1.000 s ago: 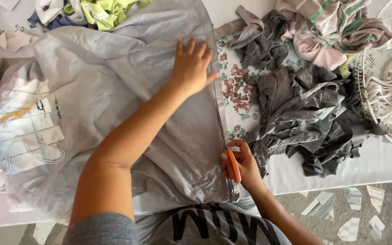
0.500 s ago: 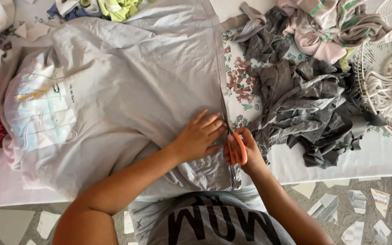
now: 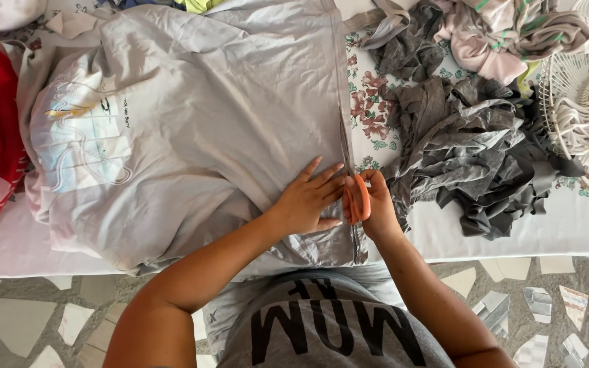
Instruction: Cutting a grey t-shirt into strips using orange-handled scissors on a table.
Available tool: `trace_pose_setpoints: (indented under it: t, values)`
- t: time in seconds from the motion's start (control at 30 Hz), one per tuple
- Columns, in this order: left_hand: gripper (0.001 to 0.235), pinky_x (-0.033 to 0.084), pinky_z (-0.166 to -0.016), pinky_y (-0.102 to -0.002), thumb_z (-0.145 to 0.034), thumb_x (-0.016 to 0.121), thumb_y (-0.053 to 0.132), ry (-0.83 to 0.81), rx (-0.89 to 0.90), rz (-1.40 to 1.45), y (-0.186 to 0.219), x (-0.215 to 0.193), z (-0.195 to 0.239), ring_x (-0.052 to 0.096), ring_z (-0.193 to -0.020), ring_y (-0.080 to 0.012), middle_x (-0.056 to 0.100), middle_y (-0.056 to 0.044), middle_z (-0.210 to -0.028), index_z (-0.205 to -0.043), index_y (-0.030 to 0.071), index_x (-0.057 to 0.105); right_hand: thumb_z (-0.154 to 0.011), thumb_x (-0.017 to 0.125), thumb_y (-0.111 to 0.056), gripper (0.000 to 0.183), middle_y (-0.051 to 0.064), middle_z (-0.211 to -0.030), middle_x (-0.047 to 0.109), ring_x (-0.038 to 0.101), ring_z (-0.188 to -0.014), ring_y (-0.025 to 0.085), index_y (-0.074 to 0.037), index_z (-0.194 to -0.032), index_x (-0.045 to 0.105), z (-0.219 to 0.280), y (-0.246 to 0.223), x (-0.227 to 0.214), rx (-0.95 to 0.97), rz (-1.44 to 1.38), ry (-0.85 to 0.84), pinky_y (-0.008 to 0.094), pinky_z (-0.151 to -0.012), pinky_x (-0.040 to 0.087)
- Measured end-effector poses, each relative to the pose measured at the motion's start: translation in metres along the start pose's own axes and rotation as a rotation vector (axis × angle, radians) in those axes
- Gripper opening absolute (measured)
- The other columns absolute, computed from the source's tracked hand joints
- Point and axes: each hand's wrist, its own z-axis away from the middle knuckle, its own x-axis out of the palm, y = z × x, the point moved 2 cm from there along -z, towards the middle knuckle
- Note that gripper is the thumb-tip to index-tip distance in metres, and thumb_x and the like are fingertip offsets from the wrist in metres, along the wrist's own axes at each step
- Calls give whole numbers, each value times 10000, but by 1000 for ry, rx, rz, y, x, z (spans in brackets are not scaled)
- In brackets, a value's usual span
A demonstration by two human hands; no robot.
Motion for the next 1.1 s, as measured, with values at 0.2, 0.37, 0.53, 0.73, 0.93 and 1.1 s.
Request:
trace_pose_setpoints:
  t: [0.2,0.37,0.53,0.73,0.93,1.1]
  values:
    - [689,122,-1275,-610,-821,651,594,-19,-7,6,7,-1,2,343,-1507,-306,617,-104,-1395,-1262,64,667,-1012,686,-195,334,219,-559,585,536,-283,277,-38,-1109,408,-6,-15,7,13,-3,5,331,-226,410]
    - [726,124,-1275,-619,-805,667,589,-42,-21,-9,15,8,8,325,-1513,-304,581,-112,-1438,-1307,65,643,-1007,689,-199,341,222,-545,568,522,-276,282,-43,-1111,404,-8,-16,10,3,13,22,327,-211,387]
    - [786,123,-1275,-627,-801,654,614,-61,-26,-32,19,13,12,331,-1509,-296,558,-105,-1464,-1373,77,598,-1011,690,-217,362,248,-565,587,527,-285,294,-30,-1116,398,-8,-20,14,28,2,8,356,-232,411]
    - [775,133,-1269,-643,-807,637,621,-83,-23,-54,24,9,11,342,-1506,-291,553,-106,-1475,-1372,92,592,-1009,703,-227,371,241,-568,581,517,-281,282,-22,-1109,410,-9,-25,15,22,0,14,351,-233,417]
    - [771,137,-1272,-639,-807,612,641,-103,-38,-60,26,11,12,359,-1496,-283,577,-100,-1450,-1351,96,605,-1005,709,-228,373,229,-583,597,554,-320,297,-43,-1127,409,-16,-27,14,56,50,20,348,-235,416]
    - [769,134,-1271,-638,-808,597,655,-116,-28,-77,26,15,14,377,-1484,-283,580,-86,-1447,-1346,105,608,-995,730,-210,379,217,-574,589,553,-326,279,-53,-1134,415,-24,-18,8,53,46,39,327,-236,409]
